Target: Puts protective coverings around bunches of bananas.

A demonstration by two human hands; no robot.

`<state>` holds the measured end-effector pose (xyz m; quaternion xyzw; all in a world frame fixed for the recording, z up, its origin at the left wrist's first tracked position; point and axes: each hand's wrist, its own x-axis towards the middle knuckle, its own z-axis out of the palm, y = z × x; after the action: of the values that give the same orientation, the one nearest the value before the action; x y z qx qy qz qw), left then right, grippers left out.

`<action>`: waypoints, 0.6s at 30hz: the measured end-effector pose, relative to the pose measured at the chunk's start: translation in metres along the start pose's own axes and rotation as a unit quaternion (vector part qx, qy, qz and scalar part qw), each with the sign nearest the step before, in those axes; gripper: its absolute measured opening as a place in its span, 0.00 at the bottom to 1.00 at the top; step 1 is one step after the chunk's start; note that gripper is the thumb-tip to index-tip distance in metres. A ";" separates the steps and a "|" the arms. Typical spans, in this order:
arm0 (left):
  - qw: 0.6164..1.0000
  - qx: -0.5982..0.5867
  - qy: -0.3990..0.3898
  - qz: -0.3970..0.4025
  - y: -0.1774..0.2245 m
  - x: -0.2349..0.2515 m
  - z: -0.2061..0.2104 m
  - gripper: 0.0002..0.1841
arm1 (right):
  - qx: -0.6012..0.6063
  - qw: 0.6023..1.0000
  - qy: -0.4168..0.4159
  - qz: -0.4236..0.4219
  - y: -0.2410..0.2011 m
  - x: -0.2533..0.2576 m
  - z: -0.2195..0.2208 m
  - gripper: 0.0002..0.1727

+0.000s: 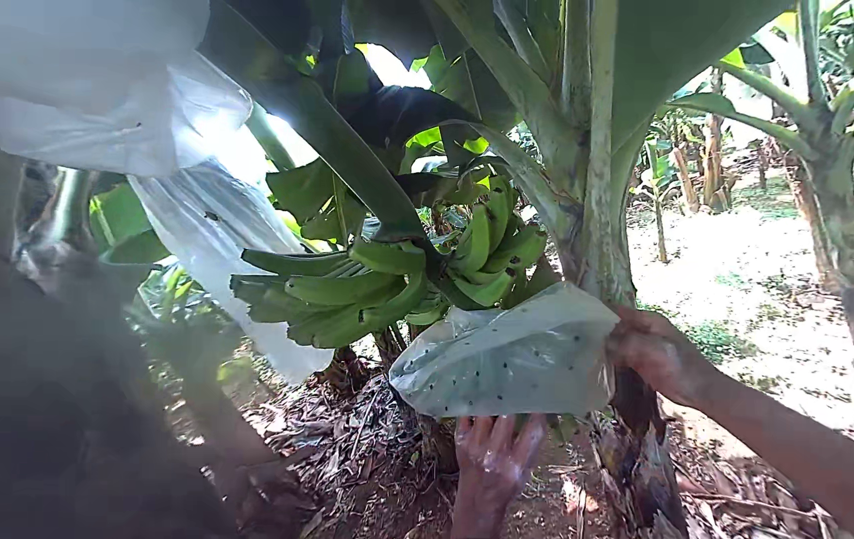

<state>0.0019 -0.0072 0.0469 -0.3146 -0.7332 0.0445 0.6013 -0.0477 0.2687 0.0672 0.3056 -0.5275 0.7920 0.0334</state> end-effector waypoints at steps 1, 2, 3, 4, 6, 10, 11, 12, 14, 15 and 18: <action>1.000 -0.004 0.007 -0.002 0.001 0.001 0.002 0.07 | -0.075 0.997 -0.007 -0.025 0.005 0.001 -0.005 0.26; 1.000 -0.008 0.024 -0.010 0.001 0.004 0.004 0.10 | -0.143 0.988 -0.016 -0.053 0.010 0.003 -0.009 0.25; 0.999 -0.008 0.047 -0.024 0.003 0.007 0.006 0.16 | -0.204 0.975 -0.020 -0.084 0.014 0.004 -0.012 0.25; 0.997 0.001 0.067 -0.040 0.006 0.010 0.007 0.25 | -0.264 0.957 -0.024 -0.121 0.017 0.004 -0.013 0.27; 0.993 0.016 0.092 -0.078 0.011 0.013 0.010 0.40 | -0.396 0.893 -0.032 -0.210 0.017 0.007 -0.009 0.34; 0.988 0.011 0.120 -0.100 0.009 0.006 0.015 0.29 | -0.557 0.760 -0.013 -0.334 0.016 0.020 0.002 0.31; 0.988 0.007 0.121 -0.100 0.008 0.003 0.016 0.24 | -0.565 0.744 -0.012 -0.356 0.016 0.024 0.004 0.27; 0.987 -0.002 0.119 -0.104 0.007 -0.001 0.017 0.21 | -0.573 0.732 -0.021 -0.367 0.015 0.027 0.005 0.23; 0.988 -0.015 0.097 -0.116 0.011 -0.011 0.016 0.19 | -0.579 0.721 -0.068 -0.374 0.012 0.033 0.002 0.20; 0.990 -0.024 0.078 -0.118 0.013 -0.016 0.014 0.20 | -0.572 0.720 -0.094 -0.382 0.010 0.036 0.001 0.19; 0.991 -0.021 0.071 -0.109 0.014 -0.022 0.014 0.19 | -0.546 0.718 -0.134 -0.410 0.005 0.046 0.000 0.17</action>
<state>-0.0038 -0.0031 0.0184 -0.2478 -0.7193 -0.0595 0.6462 -0.0871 0.2545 0.0870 0.5239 -0.6904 0.2253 0.4452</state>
